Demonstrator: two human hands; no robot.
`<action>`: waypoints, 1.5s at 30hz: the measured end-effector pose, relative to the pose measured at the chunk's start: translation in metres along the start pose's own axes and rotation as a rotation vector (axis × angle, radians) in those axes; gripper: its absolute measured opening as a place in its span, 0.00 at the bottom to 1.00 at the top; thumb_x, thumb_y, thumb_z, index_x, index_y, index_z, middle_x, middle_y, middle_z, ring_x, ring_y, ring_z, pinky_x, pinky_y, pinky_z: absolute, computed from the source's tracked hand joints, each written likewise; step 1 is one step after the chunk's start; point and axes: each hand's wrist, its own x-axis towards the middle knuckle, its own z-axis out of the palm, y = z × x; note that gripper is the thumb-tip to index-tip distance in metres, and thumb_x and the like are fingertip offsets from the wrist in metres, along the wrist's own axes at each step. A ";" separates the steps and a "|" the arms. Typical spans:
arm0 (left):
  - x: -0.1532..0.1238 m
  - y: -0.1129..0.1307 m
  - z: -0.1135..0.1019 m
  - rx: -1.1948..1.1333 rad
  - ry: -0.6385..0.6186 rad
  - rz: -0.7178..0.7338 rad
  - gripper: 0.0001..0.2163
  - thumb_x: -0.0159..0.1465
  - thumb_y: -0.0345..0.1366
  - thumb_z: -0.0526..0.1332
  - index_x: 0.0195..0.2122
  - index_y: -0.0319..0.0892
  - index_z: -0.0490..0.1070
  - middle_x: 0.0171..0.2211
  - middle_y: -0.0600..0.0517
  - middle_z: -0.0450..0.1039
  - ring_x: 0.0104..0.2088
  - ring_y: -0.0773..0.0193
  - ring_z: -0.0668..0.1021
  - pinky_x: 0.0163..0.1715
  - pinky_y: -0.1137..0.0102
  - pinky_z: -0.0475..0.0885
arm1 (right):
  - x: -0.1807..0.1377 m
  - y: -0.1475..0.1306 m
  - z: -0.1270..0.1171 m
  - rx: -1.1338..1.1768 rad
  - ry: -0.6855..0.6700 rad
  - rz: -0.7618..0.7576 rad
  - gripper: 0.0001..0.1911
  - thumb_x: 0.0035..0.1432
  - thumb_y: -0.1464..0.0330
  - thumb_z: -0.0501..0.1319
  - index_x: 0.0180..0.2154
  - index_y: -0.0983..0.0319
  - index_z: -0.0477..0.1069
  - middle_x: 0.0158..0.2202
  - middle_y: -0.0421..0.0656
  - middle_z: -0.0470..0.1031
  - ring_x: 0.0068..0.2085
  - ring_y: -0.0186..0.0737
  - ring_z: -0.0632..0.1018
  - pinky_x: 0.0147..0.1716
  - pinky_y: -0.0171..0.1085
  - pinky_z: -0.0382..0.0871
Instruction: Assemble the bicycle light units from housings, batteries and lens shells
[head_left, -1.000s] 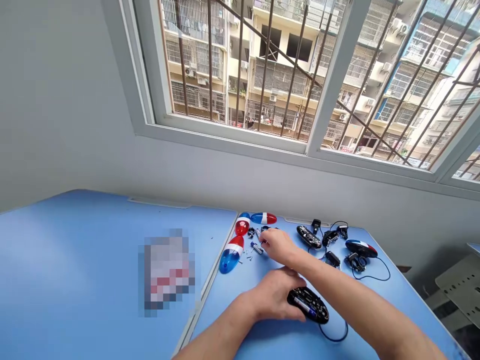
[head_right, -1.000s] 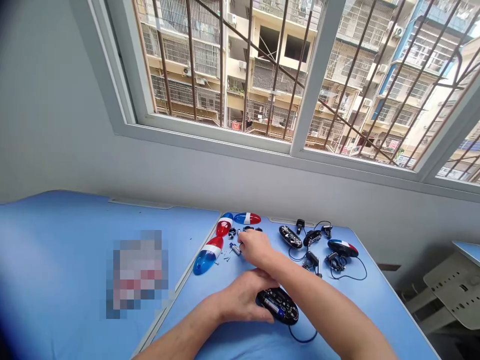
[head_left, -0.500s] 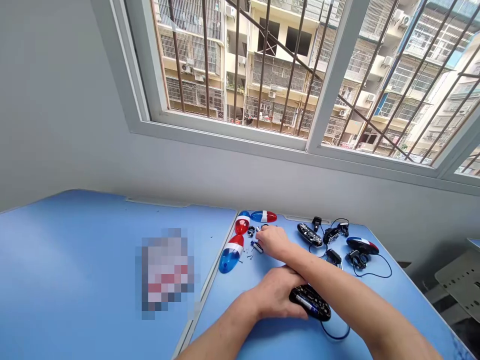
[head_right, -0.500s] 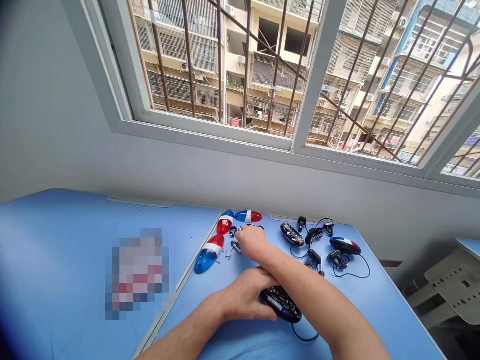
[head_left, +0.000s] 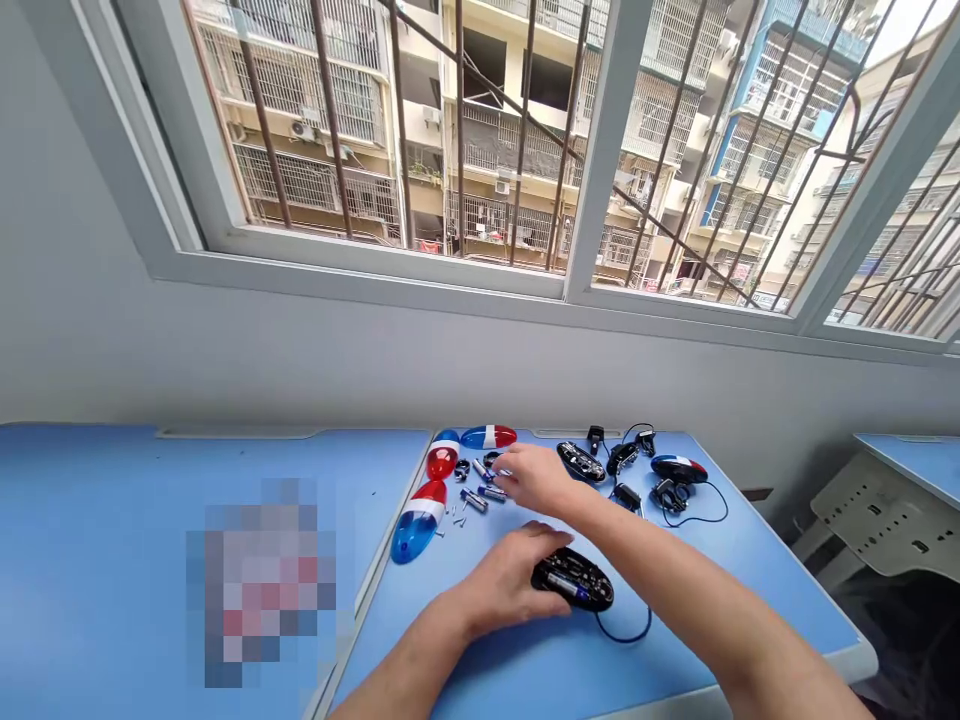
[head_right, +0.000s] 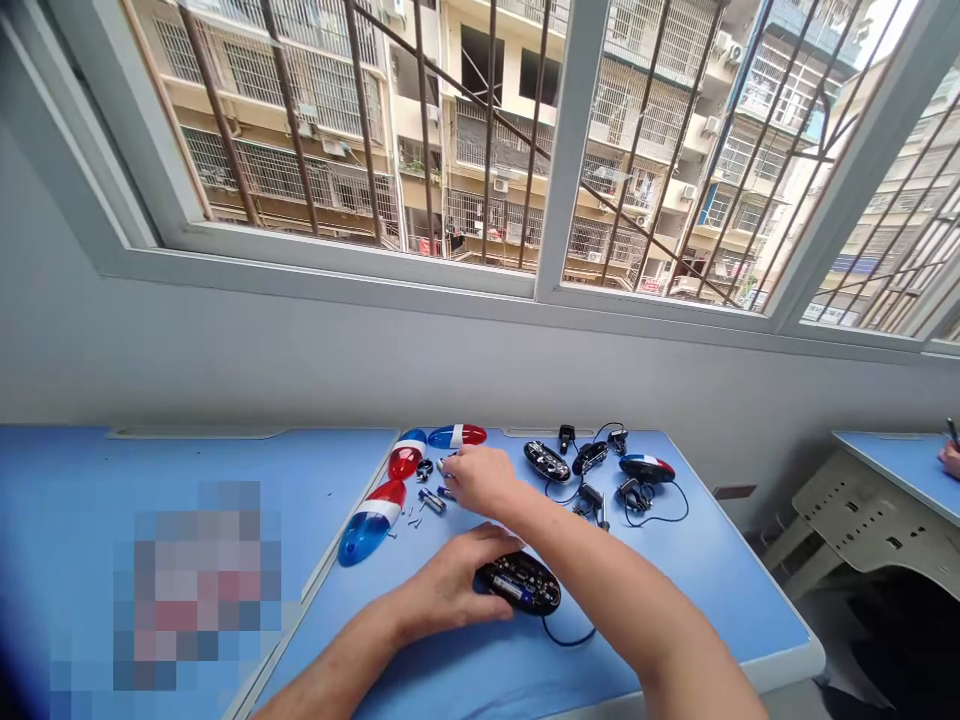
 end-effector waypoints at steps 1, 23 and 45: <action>0.000 -0.002 0.001 0.024 0.014 -0.015 0.30 0.50 0.36 0.73 0.55 0.43 0.71 0.49 0.46 0.74 0.48 0.47 0.75 0.50 0.59 0.71 | -0.008 0.003 -0.007 0.035 0.016 0.016 0.09 0.62 0.67 0.59 0.41 0.57 0.77 0.43 0.44 0.78 0.43 0.43 0.77 0.38 0.36 0.68; 0.002 -0.025 0.009 0.095 0.321 -0.126 0.34 0.52 0.28 0.68 0.61 0.40 0.61 0.50 0.42 0.72 0.49 0.49 0.75 0.49 0.58 0.73 | -0.100 0.088 0.033 0.468 -0.107 0.069 0.31 0.47 0.65 0.72 0.55 0.60 0.72 0.48 0.48 0.77 0.45 0.51 0.77 0.43 0.43 0.70; -0.002 -0.011 0.004 0.077 0.233 -0.095 0.29 0.51 0.21 0.62 0.56 0.44 0.64 0.52 0.46 0.69 0.51 0.53 0.73 0.53 0.59 0.70 | -0.102 0.096 0.048 0.808 0.018 0.165 0.28 0.48 0.67 0.66 0.53 0.61 0.71 0.45 0.46 0.76 0.40 0.43 0.76 0.37 0.40 0.72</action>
